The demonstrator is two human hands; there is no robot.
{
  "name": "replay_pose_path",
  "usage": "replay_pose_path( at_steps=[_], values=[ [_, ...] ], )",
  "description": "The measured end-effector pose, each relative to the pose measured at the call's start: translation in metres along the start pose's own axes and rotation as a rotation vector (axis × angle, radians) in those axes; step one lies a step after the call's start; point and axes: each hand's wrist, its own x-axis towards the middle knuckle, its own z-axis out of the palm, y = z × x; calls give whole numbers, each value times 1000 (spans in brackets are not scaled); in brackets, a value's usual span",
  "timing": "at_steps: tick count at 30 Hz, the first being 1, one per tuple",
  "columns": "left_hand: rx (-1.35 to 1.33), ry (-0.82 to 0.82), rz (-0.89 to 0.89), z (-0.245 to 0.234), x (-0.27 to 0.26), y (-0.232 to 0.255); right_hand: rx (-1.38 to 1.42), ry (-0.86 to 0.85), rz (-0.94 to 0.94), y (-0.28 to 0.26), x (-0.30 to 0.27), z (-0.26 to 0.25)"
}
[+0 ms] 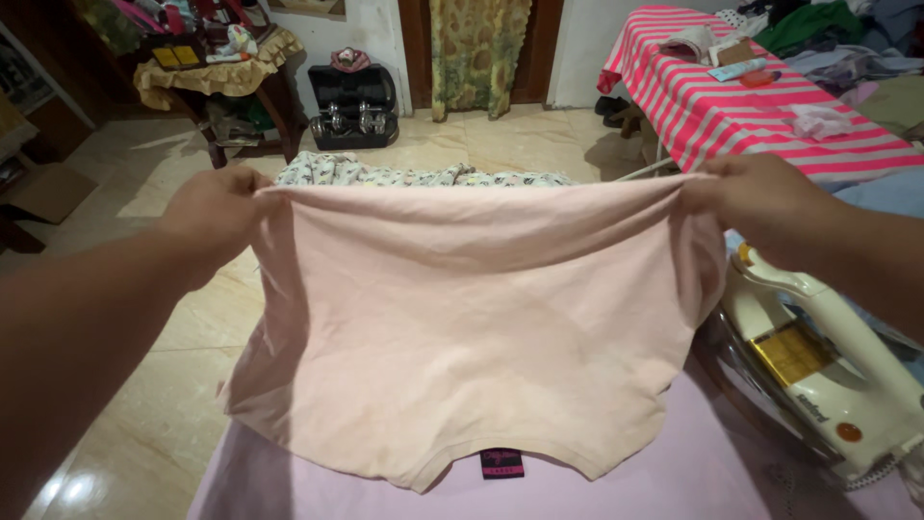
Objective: The person irons a light pink t-shirt on a bed using a steam iron. They smooth the fabric, move the iron across the front and back, and fold the shirt at the end.
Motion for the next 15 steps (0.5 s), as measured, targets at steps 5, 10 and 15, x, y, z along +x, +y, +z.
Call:
replay_pose_path(
  at_steps=[5, 10, 15],
  values=[
    [-559, -128, -163, 15, 20, -23, 525, -69, 332, 4, 4, 24],
    [615, -457, 124, 51, -2, -24, -12, -145, 314, 26, -10, 53],
    [560, -740, -11, 70, -58, -20, -425, -414, 381, 54, -45, 79]
  ],
)
